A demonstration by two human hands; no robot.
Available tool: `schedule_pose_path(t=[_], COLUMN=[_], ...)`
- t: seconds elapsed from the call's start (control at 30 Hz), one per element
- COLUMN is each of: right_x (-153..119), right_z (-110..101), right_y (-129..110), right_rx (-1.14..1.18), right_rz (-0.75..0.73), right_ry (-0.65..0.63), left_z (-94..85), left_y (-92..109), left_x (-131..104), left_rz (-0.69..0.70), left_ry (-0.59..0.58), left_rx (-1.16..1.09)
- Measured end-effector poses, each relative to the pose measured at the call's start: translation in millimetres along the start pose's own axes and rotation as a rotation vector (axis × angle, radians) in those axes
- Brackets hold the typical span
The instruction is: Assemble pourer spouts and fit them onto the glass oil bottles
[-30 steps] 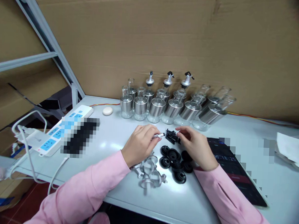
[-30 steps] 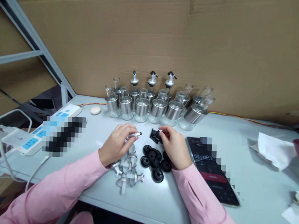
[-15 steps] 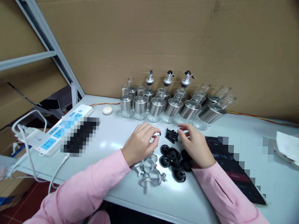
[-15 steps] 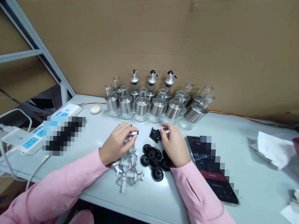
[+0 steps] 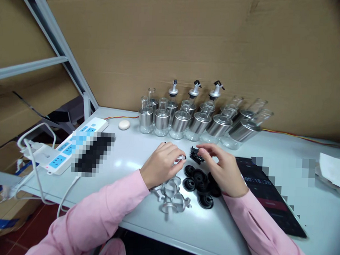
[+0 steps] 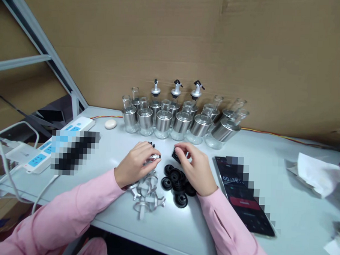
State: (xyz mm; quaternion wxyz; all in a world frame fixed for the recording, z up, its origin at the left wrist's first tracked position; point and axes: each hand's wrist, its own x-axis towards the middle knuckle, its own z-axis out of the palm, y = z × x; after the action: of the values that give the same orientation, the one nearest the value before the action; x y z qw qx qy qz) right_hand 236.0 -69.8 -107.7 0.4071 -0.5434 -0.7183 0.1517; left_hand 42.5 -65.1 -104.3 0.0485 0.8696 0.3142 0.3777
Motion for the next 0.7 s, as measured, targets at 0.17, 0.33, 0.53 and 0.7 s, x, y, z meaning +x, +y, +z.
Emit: schedule_pose_path(t=[0.17,0.33,0.53,0.7], right_x=[-7,-9,-12,-14], right_z=[0,0,4,6], right_y=[-23,-26,-30,-31], right_rx=[0.133,0.14,0.142,0.171], right_rz=[-0.208,-0.222,-0.205,-0.203], right_ry=[-0.154,-0.157,-0.164,-0.146], left_z=[2.3,2.8,1.5,-1.5], left_y=[2,3,2,5], left_x=[-2,-2,-1,-1], left_rz=[0.062,0.078,0.067,0.085], left_ry=[-0.01,-0.029,-0.057,-0.008], left_rx=[-0.09,-0.101,-0.01,0.0])
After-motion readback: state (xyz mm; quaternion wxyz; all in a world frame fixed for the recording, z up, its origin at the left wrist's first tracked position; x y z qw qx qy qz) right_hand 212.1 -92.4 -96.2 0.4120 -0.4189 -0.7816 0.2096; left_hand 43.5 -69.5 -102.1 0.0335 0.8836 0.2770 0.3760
